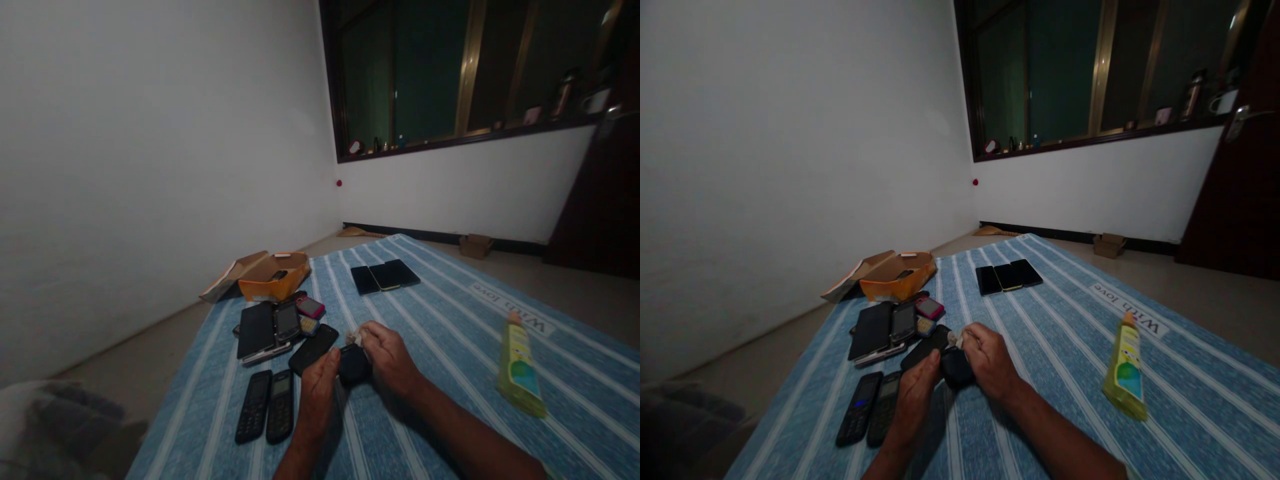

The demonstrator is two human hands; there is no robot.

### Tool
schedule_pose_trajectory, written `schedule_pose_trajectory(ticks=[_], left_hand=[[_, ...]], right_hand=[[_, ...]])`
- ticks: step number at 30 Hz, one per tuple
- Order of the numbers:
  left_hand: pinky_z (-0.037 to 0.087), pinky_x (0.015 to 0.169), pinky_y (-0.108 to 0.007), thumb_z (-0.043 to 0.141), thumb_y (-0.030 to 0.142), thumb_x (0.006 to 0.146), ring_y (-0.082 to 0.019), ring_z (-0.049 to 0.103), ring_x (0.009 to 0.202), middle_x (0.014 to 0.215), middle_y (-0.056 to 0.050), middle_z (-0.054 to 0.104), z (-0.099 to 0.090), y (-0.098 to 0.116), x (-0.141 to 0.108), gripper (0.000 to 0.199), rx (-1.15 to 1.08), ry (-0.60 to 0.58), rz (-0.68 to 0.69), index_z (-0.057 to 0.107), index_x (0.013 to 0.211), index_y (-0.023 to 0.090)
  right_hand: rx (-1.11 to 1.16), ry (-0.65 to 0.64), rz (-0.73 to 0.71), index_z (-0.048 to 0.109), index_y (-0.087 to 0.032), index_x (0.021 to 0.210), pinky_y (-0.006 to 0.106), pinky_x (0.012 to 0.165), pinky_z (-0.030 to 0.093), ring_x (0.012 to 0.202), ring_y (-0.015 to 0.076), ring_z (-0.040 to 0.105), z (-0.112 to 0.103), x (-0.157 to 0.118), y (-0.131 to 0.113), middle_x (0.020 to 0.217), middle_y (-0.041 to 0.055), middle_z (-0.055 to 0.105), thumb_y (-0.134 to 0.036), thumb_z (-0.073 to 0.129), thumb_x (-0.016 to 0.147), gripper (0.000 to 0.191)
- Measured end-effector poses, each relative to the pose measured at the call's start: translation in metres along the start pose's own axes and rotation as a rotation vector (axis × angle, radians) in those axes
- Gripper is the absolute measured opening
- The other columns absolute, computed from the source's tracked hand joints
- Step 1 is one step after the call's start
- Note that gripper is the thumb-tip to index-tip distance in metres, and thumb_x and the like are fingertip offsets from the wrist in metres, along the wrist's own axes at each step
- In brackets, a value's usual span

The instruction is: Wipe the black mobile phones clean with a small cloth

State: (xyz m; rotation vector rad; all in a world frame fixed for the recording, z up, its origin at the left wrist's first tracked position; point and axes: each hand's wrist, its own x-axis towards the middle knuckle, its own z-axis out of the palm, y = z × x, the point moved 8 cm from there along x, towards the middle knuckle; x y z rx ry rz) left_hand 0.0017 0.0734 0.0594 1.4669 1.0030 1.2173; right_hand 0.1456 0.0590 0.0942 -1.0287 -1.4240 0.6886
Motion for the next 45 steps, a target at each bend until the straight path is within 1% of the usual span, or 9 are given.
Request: schedule_pose_trajectory(ticks=[6,15,22,27,31,36,40,42,45], left_hand=[[0.049,0.085,-0.036,0.059,0.064,0.082,-0.025,0.065,0.085,0.084,-0.009,0.073,-0.001,-0.009,0.001,0.053,-0.127,-0.018,-0.063,0.076,0.087,0.014],[0.051,0.072,-0.034,0.069,0.066,0.072,-0.023,0.065,0.076,0.076,-0.008,0.072,-0.012,-0.014,-0.001,0.055,-0.277,0.094,-0.153,0.075,0.084,0.012],[0.047,0.064,-0.027,0.079,0.064,0.062,-0.016,0.059,0.067,0.071,-0.003,0.068,-0.017,-0.014,0.000,0.054,-0.404,0.150,-0.182,0.073,0.078,0.013],[0.044,0.057,-0.024,0.082,0.061,0.059,-0.013,0.055,0.060,0.066,0.000,0.063,-0.021,-0.023,-0.004,0.051,-0.458,0.233,-0.248,0.072,0.076,0.014],[0.048,0.063,-0.025,0.083,0.059,0.056,-0.015,0.061,0.068,0.074,-0.002,0.069,-0.014,-0.034,-0.008,0.052,-0.531,0.257,-0.316,0.074,0.083,0.015],[0.053,0.077,-0.032,0.083,0.055,0.060,-0.022,0.067,0.081,0.081,-0.006,0.072,-0.002,-0.043,-0.006,0.050,-0.558,0.148,-0.309,0.074,0.088,0.015],[0.053,0.082,-0.037,0.079,0.057,0.064,-0.025,0.067,0.085,0.086,-0.008,0.073,-0.006,-0.054,-0.002,0.048,-0.453,0.105,-0.253,0.075,0.088,0.015],[0.053,0.082,-0.037,0.074,0.059,0.069,-0.025,0.066,0.085,0.086,-0.009,0.073,-0.008,-0.056,0.000,0.047,-0.341,0.067,-0.215,0.075,0.087,0.015],[0.052,0.080,-0.036,0.065,0.061,0.075,-0.025,0.064,0.083,0.079,-0.007,0.070,-0.013,-0.051,0.001,0.045,-0.143,0.081,-0.160,0.073,0.078,0.017]], right_hand=[[0.187,0.028,0.059,0.050,-0.020,0.072,0.025,0.059,0.036,0.063,0.0128,0.044,0.005,-0.006,0.020,0.068,-0.0032,0.046,-0.053,0.044,0.093,0.040],[0.212,-0.054,0.030,0.052,-0.021,0.081,0.024,0.064,0.040,0.068,0.0130,0.049,0.026,-0.018,0.037,0.073,-0.0026,0.049,-0.053,0.038,0.098,0.039],[-0.005,-0.052,-0.074,0.052,-0.021,0.086,0.026,0.068,0.041,0.072,0.0141,0.053,0.028,-0.021,0.036,0.079,-0.0003,0.055,-0.047,0.035,0.100,0.034],[-0.141,-0.015,-0.181,0.052,-0.021,0.087,0.025,0.065,0.043,0.071,0.0142,0.054,0.027,-0.021,0.031,0.078,0.0005,0.056,-0.041,0.034,0.101,0.030],[-0.286,0.017,-0.320,0.054,-0.021,0.093,0.027,0.069,0.045,0.076,0.0158,0.056,0.019,-0.018,0.020,0.083,0.0033,0.059,-0.034,0.032,0.103,0.027],[-0.514,-0.011,-0.598,0.055,-0.020,0.095,0.032,0.074,0.045,0.082,0.0194,0.057,0.011,-0.016,0.000,0.086,0.0069,0.061,-0.026,0.034,0.103,0.023],[-0.684,-0.069,-0.721,0.054,-0.019,0.090,0.032,0.069,0.042,0.077,0.0200,0.053,0.014,-0.018,0.000,0.080,0.0063,0.059,-0.022,0.037,0.102,0.021],[-0.757,-0.081,-0.747,0.053,-0.019,0.086,0.032,0.067,0.039,0.074,0.0199,0.050,0.017,-0.019,0.003,0.077,0.0054,0.058,-0.022,0.037,0.101,0.022],[-0.829,-0.083,-0.765,0.052,-0.019,0.083,0.032,0.065,0.034,0.071,0.0195,0.047,0.021,-0.021,0.006,0.074,0.0046,0.056,-0.021,0.038,0.101,0.023]])
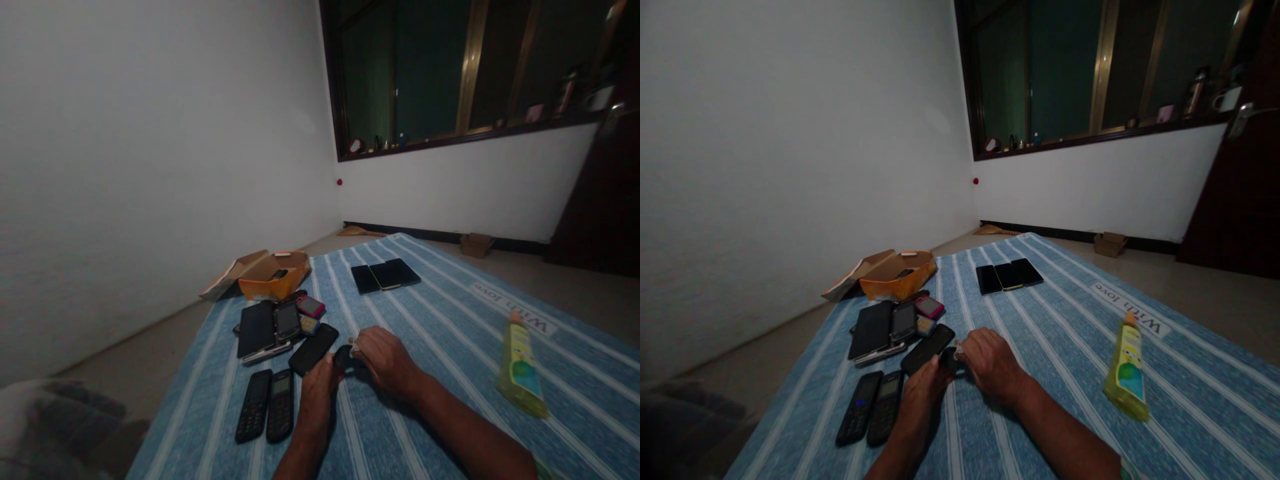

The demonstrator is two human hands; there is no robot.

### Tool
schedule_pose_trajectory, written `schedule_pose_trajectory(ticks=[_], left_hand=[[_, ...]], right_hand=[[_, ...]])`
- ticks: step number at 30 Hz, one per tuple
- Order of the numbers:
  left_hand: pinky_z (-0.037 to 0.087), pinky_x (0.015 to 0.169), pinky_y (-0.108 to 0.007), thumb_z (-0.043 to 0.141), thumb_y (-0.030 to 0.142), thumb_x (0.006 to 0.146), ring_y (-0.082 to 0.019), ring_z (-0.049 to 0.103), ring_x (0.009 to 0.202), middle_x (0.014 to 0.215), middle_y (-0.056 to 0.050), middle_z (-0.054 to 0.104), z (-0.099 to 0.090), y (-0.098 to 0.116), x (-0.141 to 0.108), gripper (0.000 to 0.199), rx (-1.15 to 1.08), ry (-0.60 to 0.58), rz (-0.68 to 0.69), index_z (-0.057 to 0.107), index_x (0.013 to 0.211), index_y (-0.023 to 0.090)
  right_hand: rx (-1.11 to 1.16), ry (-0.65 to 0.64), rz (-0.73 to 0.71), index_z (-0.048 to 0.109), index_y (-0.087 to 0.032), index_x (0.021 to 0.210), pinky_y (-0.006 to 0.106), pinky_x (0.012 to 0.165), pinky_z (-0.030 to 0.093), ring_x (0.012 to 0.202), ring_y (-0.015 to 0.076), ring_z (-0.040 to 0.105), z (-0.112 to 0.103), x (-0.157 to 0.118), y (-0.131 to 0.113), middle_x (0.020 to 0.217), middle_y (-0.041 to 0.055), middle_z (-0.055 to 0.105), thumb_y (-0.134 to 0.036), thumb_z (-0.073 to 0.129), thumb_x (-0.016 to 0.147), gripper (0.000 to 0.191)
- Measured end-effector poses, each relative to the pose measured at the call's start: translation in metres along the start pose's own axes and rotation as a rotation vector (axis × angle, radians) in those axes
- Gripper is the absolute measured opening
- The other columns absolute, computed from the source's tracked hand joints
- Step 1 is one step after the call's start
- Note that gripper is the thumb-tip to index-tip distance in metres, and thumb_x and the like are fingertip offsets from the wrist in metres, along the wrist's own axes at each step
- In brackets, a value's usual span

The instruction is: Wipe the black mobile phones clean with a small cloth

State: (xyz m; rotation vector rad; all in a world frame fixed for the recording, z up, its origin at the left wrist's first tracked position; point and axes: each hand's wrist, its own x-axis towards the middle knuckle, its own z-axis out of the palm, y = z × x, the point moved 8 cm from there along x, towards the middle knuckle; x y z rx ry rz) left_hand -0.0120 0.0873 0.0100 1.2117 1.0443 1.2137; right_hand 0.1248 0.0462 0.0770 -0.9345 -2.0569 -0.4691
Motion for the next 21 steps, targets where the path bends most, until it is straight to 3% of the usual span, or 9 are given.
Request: schedule_pose_trajectory(ticks=[4,7,15,17,21], left_hand=[[0.048,0.080,-0.035,0.059,0.063,0.078,-0.025,0.060,0.080,0.075,-0.005,0.067,0.001,0.020,-0.005,0.045,0.221,0.048,0.106,0.067,0.069,0.020],[0.047,0.077,-0.034,0.057,0.065,0.078,-0.025,0.059,0.077,0.072,-0.005,0.065,0.004,0.030,-0.008,0.046,0.268,0.041,0.125,0.066,0.068,0.020],[0.045,0.070,-0.030,0.059,0.063,0.079,-0.021,0.053,0.070,0.067,-0.004,0.063,0.010,0.029,-0.008,0.047,0.257,-0.035,0.136,0.064,0.062,0.019],[0.045,0.071,-0.030,0.059,0.061,0.079,-0.020,0.054,0.071,0.068,-0.004,0.062,0.012,0.028,-0.008,0.046,0.247,-0.063,0.141,0.065,0.064,0.018],[0.046,0.075,-0.031,0.058,0.059,0.080,-0.021,0.055,0.074,0.071,-0.004,0.064,0.013,0.027,-0.008,0.043,0.227,-0.072,0.133,0.066,0.068,0.018]], right_hand=[[-0.033,-0.012,-0.018,0.051,-0.019,0.081,0.032,0.064,0.030,0.070,0.0191,0.045,0.002,0.000,-0.004,0.072,0.0038,0.054,-0.022,0.038,0.101,0.024],[-0.050,-0.038,-0.011,0.051,-0.019,0.079,0.032,0.065,0.029,0.069,0.0187,0.045,0.006,0.000,-0.006,0.072,0.0033,0.053,-0.023,0.037,0.102,0.027],[-0.070,-0.083,-0.034,0.052,-0.020,0.077,0.032,0.066,0.030,0.066,0.0188,0.043,0.015,-0.002,-0.016,0.070,0.0028,0.052,-0.023,0.035,0.102,0.030],[-0.087,-0.108,-0.039,0.052,-0.019,0.078,0.033,0.071,0.033,0.066,0.0190,0.043,0.018,-0.004,-0.019,0.070,0.0026,0.052,-0.021,0.036,0.101,0.028],[-0.091,-0.133,0.009,0.055,-0.019,0.089,0.043,0.095,0.034,0.072,0.0204,0.047,0.022,-0.005,-0.023,0.075,0.0023,0.054,-0.020,0.041,0.099,0.017]])
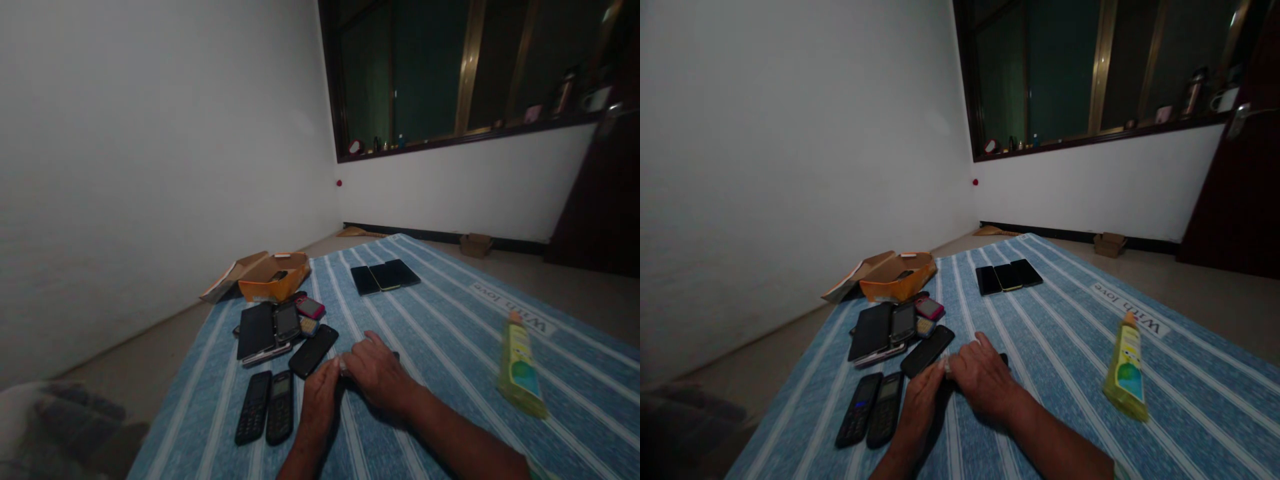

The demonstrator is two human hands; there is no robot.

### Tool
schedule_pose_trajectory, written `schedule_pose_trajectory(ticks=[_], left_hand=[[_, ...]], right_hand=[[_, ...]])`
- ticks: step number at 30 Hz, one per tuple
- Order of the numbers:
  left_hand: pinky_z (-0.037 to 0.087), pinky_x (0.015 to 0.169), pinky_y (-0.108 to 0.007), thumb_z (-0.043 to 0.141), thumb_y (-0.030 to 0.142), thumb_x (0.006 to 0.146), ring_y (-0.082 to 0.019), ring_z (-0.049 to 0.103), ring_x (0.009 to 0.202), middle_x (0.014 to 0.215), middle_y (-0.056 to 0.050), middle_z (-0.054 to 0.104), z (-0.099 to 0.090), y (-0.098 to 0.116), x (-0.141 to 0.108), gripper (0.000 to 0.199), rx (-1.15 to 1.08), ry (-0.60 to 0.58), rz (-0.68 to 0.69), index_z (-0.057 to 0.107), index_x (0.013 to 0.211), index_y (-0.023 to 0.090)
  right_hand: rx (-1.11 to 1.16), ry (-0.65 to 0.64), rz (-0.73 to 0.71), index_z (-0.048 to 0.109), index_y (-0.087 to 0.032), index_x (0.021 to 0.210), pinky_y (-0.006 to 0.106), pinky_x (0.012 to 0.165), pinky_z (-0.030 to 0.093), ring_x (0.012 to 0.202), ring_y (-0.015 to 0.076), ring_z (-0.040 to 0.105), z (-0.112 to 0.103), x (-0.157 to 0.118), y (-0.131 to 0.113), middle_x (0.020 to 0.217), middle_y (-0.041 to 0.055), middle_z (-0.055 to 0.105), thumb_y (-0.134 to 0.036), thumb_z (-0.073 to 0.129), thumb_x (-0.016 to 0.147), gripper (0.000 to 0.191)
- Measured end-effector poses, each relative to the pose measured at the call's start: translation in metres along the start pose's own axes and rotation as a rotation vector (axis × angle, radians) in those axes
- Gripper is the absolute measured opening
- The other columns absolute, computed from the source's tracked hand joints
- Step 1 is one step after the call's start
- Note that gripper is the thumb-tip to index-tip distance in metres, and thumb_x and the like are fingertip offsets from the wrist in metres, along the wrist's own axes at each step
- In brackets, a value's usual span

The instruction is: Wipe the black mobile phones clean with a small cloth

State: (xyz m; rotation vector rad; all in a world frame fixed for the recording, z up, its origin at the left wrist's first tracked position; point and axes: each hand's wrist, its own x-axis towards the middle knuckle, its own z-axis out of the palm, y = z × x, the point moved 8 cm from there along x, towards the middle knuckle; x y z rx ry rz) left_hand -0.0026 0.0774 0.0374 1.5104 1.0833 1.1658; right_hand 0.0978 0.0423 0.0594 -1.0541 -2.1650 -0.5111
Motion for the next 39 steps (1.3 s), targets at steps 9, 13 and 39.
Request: schedule_pose_trajectory(ticks=[9,13,39], left_hand=[[0.045,0.072,-0.030,0.056,0.057,0.081,-0.019,0.053,0.069,0.067,-0.002,0.061,-0.003,-0.001,0.002,0.040,0.041,0.032,0.017,0.060,0.063,0.021],[0.044,0.070,-0.030,0.055,0.058,0.081,-0.020,0.053,0.068,0.066,-0.002,0.060,-0.003,0.001,0.002,0.042,0.094,0.029,0.035,0.059,0.062,0.021],[0.040,0.068,-0.030,0.053,0.071,0.076,-0.020,0.051,0.068,0.064,-0.001,0.057,-0.005,-0.001,0.001,0.053,0.124,0.034,-0.017,0.057,0.060,0.021]], right_hand=[[0.020,-0.006,0.116,0.056,-0.019,0.102,0.052,0.108,0.028,0.081,0.0223,0.051,0.000,0.000,-0.008,0.082,0.0032,0.057,-0.011,0.045,0.095,0.015],[0.026,-0.033,0.097,0.056,-0.019,0.105,0.054,0.110,0.027,0.080,0.0216,0.052,-0.004,-0.002,-0.005,0.082,0.0028,0.058,-0.011,0.045,0.095,0.017],[0.428,-0.144,0.381,0.063,-0.022,0.098,0.031,0.072,0.045,0.080,0.0188,0.060,-0.015,-0.050,0.083,0.087,0.0039,0.065,-0.030,0.038,0.102,0.026]])
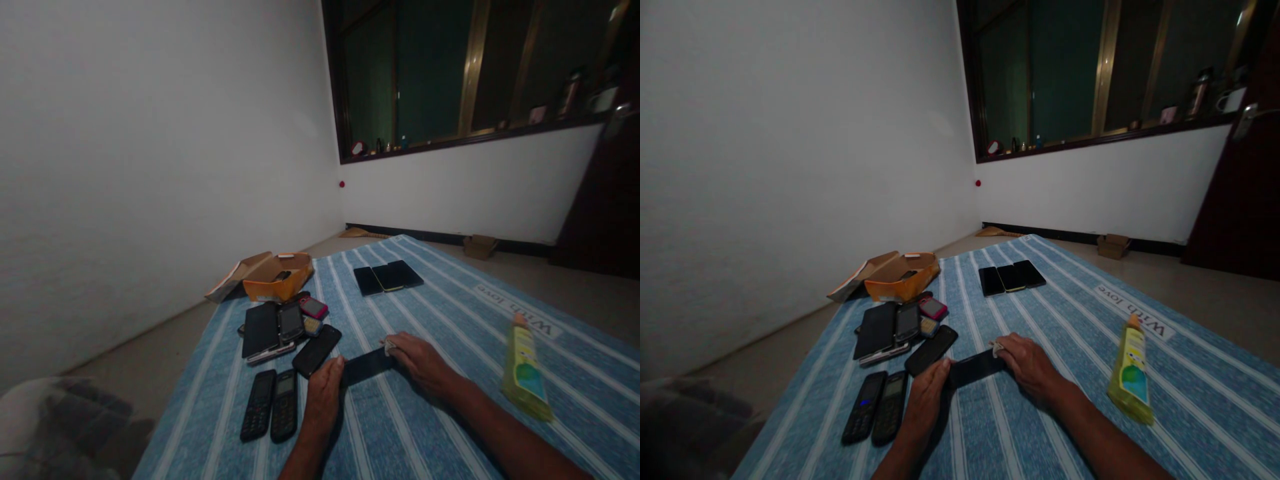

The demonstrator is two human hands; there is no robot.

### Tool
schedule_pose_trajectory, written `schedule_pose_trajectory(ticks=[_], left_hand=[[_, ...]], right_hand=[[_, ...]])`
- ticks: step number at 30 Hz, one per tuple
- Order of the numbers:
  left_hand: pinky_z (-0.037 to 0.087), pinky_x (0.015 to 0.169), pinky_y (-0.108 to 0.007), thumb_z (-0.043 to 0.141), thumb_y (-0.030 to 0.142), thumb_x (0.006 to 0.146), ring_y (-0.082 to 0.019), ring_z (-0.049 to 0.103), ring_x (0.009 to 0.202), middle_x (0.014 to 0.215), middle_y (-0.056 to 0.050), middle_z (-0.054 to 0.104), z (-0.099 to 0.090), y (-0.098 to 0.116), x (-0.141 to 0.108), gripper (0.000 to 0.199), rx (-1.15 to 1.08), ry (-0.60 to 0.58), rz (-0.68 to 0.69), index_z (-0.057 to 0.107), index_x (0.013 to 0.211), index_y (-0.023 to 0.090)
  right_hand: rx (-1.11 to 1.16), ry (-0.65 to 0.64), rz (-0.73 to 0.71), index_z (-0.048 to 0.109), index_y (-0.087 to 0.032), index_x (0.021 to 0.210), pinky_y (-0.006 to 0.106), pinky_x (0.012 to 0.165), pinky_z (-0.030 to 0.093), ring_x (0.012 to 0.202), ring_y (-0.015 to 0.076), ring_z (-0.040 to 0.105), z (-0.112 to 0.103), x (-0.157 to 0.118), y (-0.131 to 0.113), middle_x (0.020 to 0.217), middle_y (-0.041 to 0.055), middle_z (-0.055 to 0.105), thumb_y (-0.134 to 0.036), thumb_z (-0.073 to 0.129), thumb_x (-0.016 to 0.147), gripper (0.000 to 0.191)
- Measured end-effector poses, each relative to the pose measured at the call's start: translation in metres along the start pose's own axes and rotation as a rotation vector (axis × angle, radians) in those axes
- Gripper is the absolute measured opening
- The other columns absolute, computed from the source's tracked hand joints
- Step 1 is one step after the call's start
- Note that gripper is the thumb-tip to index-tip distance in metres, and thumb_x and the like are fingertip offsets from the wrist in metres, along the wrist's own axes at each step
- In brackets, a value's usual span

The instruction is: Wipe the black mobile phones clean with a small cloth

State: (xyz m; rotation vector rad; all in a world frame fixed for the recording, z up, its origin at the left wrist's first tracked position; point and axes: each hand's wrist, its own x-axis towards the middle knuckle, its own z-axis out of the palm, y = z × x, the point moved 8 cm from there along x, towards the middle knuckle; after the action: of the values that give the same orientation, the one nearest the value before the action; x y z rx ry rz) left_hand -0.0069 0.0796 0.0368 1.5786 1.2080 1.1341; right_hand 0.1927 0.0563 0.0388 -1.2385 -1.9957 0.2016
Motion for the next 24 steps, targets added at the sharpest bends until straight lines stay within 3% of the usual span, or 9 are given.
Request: schedule_pose_trajectory(ticks=[5,10,14,18,24], left_hand=[[0.041,0.064,-0.029,0.056,0.071,0.075,-0.020,0.051,0.066,0.060,-0.001,0.055,-0.001,0.001,-0.001,0.052,-0.011,0.004,0.007,0.055,0.056,0.022],[0.039,0.061,-0.029,0.057,0.071,0.076,-0.018,0.049,0.062,0.058,0.000,0.054,0.001,-0.001,-0.002,0.054,-0.011,-0.008,0.042,0.057,0.057,0.020],[0.037,0.060,-0.028,0.053,0.074,0.077,-0.017,0.046,0.061,0.059,0.001,0.050,0.006,-0.001,-0.003,0.059,0.005,-0.049,0.040,0.059,0.060,0.018],[0.042,0.067,-0.029,0.050,0.069,0.081,-0.019,0.052,0.069,0.069,-0.001,0.058,0.006,0.001,-0.005,0.054,0.016,-0.061,0.047,0.062,0.069,0.018],[0.047,0.084,-0.036,0.045,0.060,0.085,-0.027,0.064,0.088,0.084,-0.008,0.069,-0.007,-0.002,0.000,0.049,0.117,0.028,0.049,0.068,0.083,0.017]], right_hand=[[0.217,-0.015,0.014,0.063,-0.022,0.090,0.031,0.076,0.047,0.084,0.0182,0.061,0.001,0.002,0.006,0.090,0.0041,0.065,-0.030,0.039,0.101,0.028],[0.229,0.031,0.001,0.064,-0.022,0.097,0.030,0.075,0.047,0.081,0.0177,0.060,0.000,0.009,0.006,0.087,0.0036,0.062,-0.032,0.040,0.101,0.027],[0.196,0.050,-0.027,0.064,-0.021,0.090,0.029,0.069,0.046,0.074,0.0170,0.058,0.004,0.019,0.003,0.081,0.0027,0.060,-0.034,0.040,0.101,0.029],[0.229,0.041,-0.073,0.063,-0.021,0.090,0.029,0.074,0.046,0.078,0.0170,0.058,0.013,0.031,-0.002,0.083,0.0037,0.061,-0.034,0.039,0.101,0.029],[0.271,0.071,-0.102,0.064,-0.022,0.095,0.029,0.074,0.046,0.078,0.0169,0.057,0.022,0.048,-0.007,0.083,0.0034,0.060,-0.034,0.040,0.102,0.028]])
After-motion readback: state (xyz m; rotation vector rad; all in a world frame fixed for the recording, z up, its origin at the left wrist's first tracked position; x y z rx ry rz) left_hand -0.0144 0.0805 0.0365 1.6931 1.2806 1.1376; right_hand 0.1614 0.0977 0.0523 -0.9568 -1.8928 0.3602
